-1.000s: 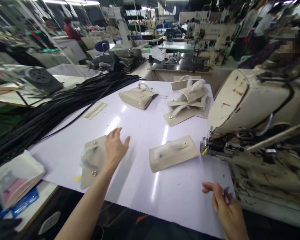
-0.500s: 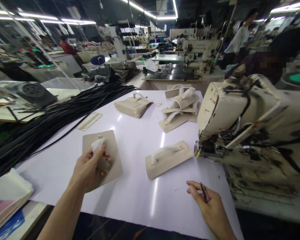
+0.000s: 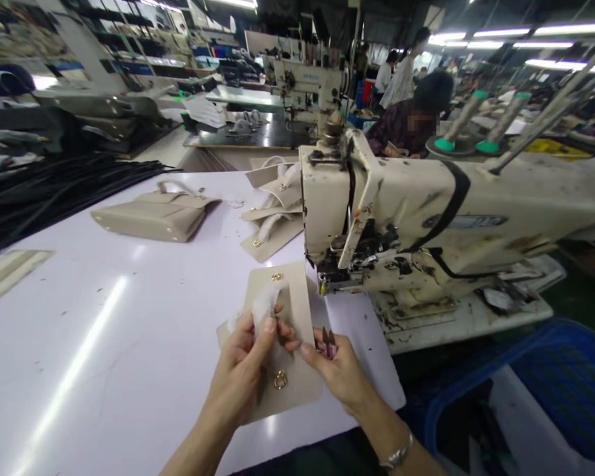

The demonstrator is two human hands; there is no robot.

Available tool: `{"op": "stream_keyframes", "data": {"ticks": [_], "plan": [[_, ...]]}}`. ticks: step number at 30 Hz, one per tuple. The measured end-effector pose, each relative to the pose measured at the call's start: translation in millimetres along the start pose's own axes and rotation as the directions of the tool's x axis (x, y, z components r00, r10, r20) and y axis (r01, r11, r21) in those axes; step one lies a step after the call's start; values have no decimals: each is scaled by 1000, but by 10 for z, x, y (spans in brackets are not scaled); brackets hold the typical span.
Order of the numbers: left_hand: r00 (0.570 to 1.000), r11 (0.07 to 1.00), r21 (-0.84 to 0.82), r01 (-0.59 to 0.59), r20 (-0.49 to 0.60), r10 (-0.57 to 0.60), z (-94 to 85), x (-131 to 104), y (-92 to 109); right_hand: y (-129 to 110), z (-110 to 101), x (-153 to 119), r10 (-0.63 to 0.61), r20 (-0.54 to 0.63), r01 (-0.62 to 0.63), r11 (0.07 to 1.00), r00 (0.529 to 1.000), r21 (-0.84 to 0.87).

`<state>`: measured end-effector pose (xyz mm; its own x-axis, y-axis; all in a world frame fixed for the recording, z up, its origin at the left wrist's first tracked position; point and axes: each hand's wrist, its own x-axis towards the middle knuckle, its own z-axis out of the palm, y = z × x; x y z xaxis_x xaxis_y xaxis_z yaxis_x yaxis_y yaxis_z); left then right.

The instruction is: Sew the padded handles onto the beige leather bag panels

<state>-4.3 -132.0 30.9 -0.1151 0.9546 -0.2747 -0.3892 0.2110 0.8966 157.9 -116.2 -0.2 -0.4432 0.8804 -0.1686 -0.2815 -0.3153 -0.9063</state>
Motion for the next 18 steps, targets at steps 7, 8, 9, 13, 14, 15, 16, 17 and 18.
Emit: {"op": "stream_keyframes", "data": {"ticks": [7, 8, 9, 13, 14, 15, 16, 17, 18], "plan": [[873, 847, 509, -154, -332, 358, -370, 49, -160, 11, -73, 100, -17, -42, 19, 999, 999, 35], [880, 878, 469, -98, -371, 296, -418, 63, -188, -7, -62, 130, -27, -45, 29, 999, 999, 44], [903, 928, 371, -22, -391, 178, -453, 76, -213, -28, -46, 163, -37, -49, 40, 998, 998, 54], [924, 949, -91, 301, -218, -314, -435, 123, -254, -129, 26, 299, -65, -30, 67, 995, 997, 76], [917, 936, -133, 327, -196, -348, -400, 145, -245, -150, 33, 326, -74, -26, 76, 994, 997, 74], [919, 936, -151, 318, -195, -344, -357, 175, -231, -167, 30, 348, -85, -26, 87, 994, 996, 63], [927, 946, -151, 288, -203, -314, -312, 214, -214, -179, 16, 364, -96, -28, 97, 995, 995, 38], [938, 958, -140, 249, -211, -275, -267, 261, -197, -185, -7, 373, -107, -46, 106, 994, 993, -14], [948, 969, -125, 212, -216, -235, -226, 316, -182, -185, -39, 375, -115, -75, 109, 991, 991, -80]]}}
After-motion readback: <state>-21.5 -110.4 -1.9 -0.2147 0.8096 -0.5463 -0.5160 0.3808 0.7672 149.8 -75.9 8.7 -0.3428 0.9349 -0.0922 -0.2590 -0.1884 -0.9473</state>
